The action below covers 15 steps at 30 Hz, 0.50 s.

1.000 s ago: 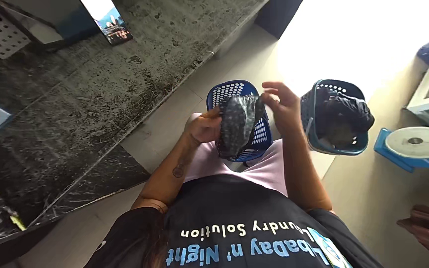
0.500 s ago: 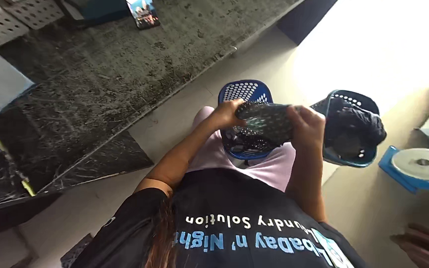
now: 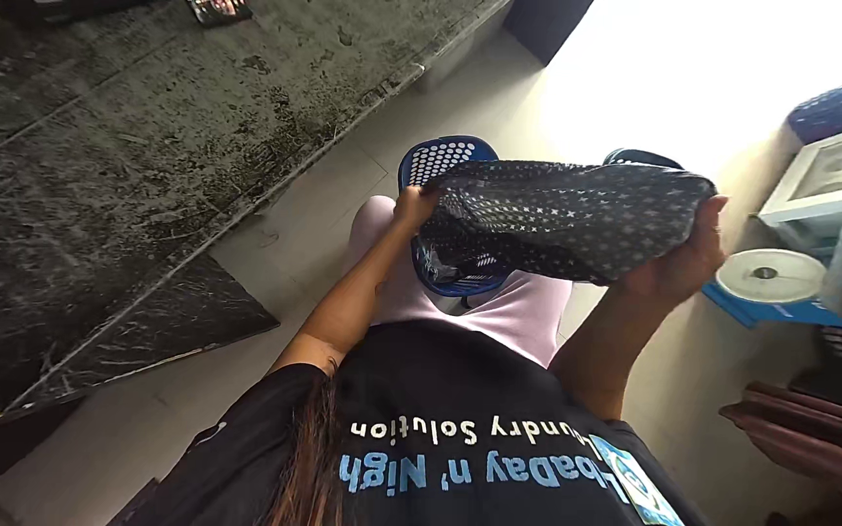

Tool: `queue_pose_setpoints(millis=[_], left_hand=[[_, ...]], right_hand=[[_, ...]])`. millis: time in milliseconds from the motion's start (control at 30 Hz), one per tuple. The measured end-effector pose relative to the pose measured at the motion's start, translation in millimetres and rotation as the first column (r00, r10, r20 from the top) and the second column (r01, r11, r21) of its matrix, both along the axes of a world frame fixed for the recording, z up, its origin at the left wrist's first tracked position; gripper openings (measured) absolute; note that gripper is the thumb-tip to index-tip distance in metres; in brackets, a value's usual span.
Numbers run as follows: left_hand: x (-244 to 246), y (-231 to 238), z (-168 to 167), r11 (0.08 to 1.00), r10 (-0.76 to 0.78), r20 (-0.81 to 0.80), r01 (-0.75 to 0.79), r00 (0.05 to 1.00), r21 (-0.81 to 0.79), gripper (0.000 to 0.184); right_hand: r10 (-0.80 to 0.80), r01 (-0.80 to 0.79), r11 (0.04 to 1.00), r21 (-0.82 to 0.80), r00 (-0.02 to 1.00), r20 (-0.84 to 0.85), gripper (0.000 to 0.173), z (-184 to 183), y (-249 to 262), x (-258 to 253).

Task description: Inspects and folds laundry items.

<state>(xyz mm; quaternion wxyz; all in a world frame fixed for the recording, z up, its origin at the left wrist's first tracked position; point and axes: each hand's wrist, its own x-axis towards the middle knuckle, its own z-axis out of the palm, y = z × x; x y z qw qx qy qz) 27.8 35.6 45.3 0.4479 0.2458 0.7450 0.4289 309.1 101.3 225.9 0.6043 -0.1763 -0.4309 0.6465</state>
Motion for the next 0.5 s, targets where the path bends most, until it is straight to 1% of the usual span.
queue_pose_setpoints(millis=[33,67,100,133,167,200,233,267,300,333,367,400,433,467,500], left_hand=[[3.1,-0.1,11.0,1.0,-0.028,0.319,0.031,0.947,-0.004,0.045],[7.0,-2.5,22.5,0.998,-0.061,0.577,0.041,0.814,0.047,0.037],[11.1,-6.0,30.7,0.988,-0.113,0.742,-0.002,0.661,0.152,0.035],[13.8,-7.5,35.7,0.96,-0.181,0.833,-0.09,0.523,0.265,0.038],[14.9,-7.7,40.8,0.917,-0.264,0.856,-0.16,0.444,0.366,0.043],[15.3,-8.2,46.0,0.87,-0.352,0.835,-0.182,0.422,0.458,0.048],[15.8,-8.9,50.7,0.828,-0.435,0.801,-0.167,0.41,0.535,0.056],[16.8,-9.1,55.8,0.787,-0.516,0.762,-0.133,0.392,0.602,0.064],[19.8,-9.0,60.2,0.758,-0.57,0.724,-0.09,0.389,0.646,0.071],[25.0,-9.4,65.5,0.743,-0.591,0.685,-0.043,0.426,0.668,0.074],[32.4,-10.2,70.3,0.744,-0.577,0.652,-0.015,0.492,0.668,0.072],[41.6,-11.6,72.7,0.757,-0.539,0.633,-0.009,0.556,0.653,0.068],[53.3,-14.1,75.1,0.779,-0.48,0.628,-0.031,0.612,0.626,0.063],[65.4,-17.7,77.4,0.79,-0.432,0.618,-0.055,0.657,0.611,0.056],[76.3,-22.0,79.7,0.78,-0.411,0.604,-0.079,0.683,0.62,0.049]], right_hand=[[-0.007,0.007,1.0,-0.01,1.0,-0.005,0.025,-11.2,7.0,2.5],[-0.021,0.022,0.999,-0.024,1.0,0.017,0.025,-24.2,13.8,6.4],[-0.058,0.063,0.997,-0.047,0.994,0.096,0.023,-39.5,20.5,13.1],[-0.104,0.125,0.99,-0.068,0.963,0.248,0.02,-56.1,27.2,20.7],[-0.141,0.194,0.978,-0.071,0.879,0.456,0.016,-73.7,32.3,27.2],[-0.124,0.218,0.974,-0.056,0.726,0.676,0.017,-90.8,33.7,32.6],[-0.046,0.176,0.982,-0.061,0.545,0.837,0.026,-105.5,31.4,35.1],[0.052,0.111,0.988,-0.105,0.404,0.913,0.035,-117.2,25.9,30.8],[0.126,0.053,0.987,-0.155,0.354,0.927,0.036,-126.3,17.4,21.2],[0.167,0.024,0.981,-0.192,0.4,0.901,0.033,-133.6,6.5,7.2],[0.188,0.014,0.973,-0.23,0.526,0.829,0.025,-140.7,-5.3,-10.2],[0.219,0.0,0.957,-0.291,0.661,0.718,0.019,-142.9,-19.5,-30.5],[0.274,-0.034,0.927,-0.374,0.742,0.612,0.016,-139.9,-34.7,-50.1],[0.348,-0.084,0.892,-0.444,0.754,0.557,0.018,-130.0,-49.8,-65.3],[0.452,-0.146,0.845,-0.515,0.712,0.538,0.028,-109.6,-63.4,-76.1]])
